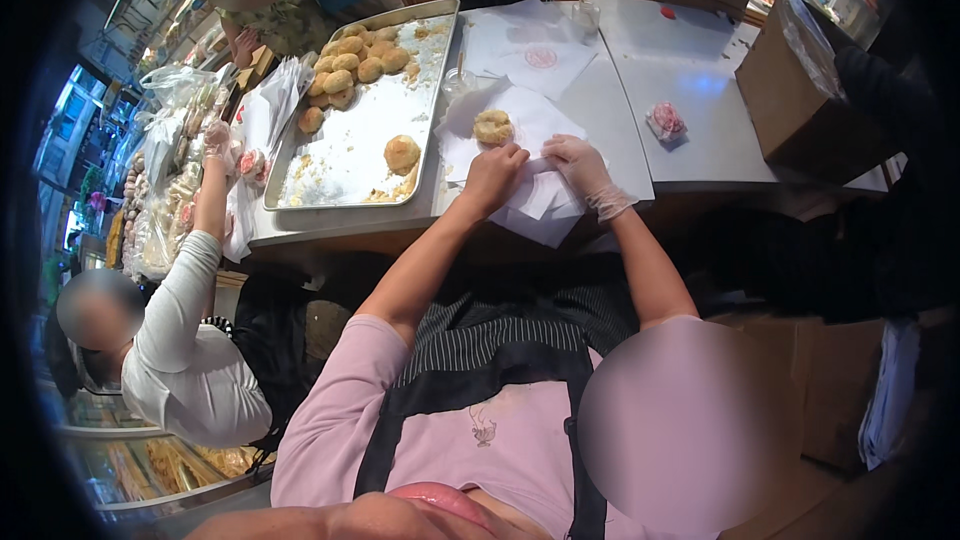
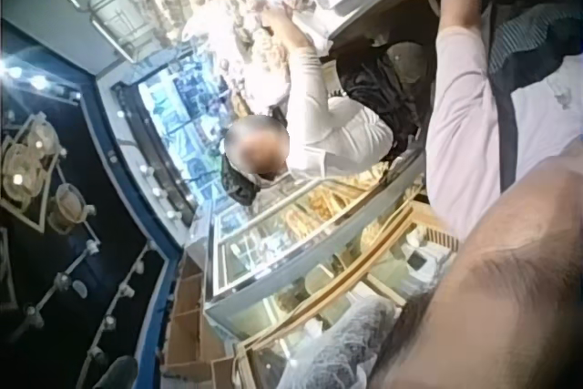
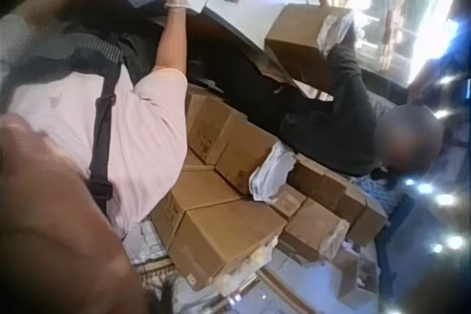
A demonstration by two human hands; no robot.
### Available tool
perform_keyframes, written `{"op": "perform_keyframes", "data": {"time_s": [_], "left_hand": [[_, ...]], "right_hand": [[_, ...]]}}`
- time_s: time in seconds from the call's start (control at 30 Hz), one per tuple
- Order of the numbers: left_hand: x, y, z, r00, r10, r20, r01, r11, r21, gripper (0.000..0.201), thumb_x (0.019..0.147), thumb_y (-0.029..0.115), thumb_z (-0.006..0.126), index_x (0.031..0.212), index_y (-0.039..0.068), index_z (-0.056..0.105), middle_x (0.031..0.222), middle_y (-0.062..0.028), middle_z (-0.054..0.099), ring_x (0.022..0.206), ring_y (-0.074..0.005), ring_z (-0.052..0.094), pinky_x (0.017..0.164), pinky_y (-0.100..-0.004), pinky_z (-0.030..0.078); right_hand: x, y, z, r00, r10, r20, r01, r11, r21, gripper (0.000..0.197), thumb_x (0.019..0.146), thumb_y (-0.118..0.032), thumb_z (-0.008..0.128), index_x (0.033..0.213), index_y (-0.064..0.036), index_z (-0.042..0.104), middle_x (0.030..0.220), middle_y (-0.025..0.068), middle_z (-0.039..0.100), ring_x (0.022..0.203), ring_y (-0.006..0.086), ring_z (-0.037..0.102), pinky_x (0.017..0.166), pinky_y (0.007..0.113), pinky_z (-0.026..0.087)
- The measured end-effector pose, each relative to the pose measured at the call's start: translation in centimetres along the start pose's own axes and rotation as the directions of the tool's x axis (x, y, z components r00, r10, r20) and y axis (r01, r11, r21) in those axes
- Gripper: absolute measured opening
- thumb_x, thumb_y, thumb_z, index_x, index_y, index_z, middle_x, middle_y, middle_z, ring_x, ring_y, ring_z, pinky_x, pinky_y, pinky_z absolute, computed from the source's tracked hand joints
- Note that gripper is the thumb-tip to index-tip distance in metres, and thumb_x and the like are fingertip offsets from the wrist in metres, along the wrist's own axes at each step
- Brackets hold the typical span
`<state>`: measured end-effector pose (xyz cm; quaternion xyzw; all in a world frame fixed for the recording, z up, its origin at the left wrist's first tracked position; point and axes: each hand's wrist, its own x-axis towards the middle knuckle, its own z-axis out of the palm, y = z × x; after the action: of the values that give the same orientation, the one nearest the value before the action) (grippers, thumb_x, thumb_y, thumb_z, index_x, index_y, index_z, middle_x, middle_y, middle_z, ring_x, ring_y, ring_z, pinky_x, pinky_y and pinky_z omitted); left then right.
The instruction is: The person wraps individual round pastries in white paper at a bakery counter. They pick up each pastry, place it on a sheet of paper, fold the paper around it, and set the wrapped item aside. Other workers are visible in the background performing similar tasks.
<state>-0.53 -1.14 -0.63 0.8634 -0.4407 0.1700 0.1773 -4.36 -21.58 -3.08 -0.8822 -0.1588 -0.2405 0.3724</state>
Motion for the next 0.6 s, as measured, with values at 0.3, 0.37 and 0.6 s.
{"op": "perform_keyframes", "data": {"time_s": [0.3,0.37,0.6], "left_hand": [[-2.7,0.7,-1.4,0.956,-0.115,-0.271,0.024,0.948,-0.316,0.009,0.077,0.002,0.069,0.083,0.007,0.063,0.085,-0.0065,0.064,0.08,-0.0277,0.064,0.069,-0.0372,0.051],[-3.6,1.5,-1.9,0.944,-0.117,-0.309,-0.001,0.934,-0.357,0.012,0.074,0.002,0.071,0.083,0.007,0.064,0.087,-0.0065,0.065,0.083,-0.0284,0.064,0.074,-0.0372,0.051],[-4.3,1.7,-2.3,0.94,-0.206,-0.272,0.074,0.901,-0.426,0.01,0.075,0.003,0.072,0.083,0.006,0.065,0.087,-0.0071,0.065,0.079,-0.0265,0.065,0.069,-0.0348,0.053]], "right_hand": [[0.6,-4.7,-1.7,0.992,-0.079,0.095,0.077,0.997,0.022,0.008,0.077,-0.007,0.069,0.085,-0.0044,0.069,0.098,0.0086,0.069,0.095,0.0267,0.064,0.084,0.035,0.051],[0.4,-5.9,-1.9,0.971,-0.06,0.231,0.064,0.998,-0.008,0.009,0.08,-0.01,0.069,0.086,-0.0038,0.069,0.099,0.0085,0.068,0.095,0.0267,0.064,0.085,0.034,0.05],[4.6,-7.0,-1.3,0.982,0.067,0.176,-0.109,0.965,0.239,0.027,0.092,-0.015,0.056,0.116,-0.0066,0.065,0.112,0.013,0.065,0.105,0.0308,0.06,0.094,0.036,0.046]]}}
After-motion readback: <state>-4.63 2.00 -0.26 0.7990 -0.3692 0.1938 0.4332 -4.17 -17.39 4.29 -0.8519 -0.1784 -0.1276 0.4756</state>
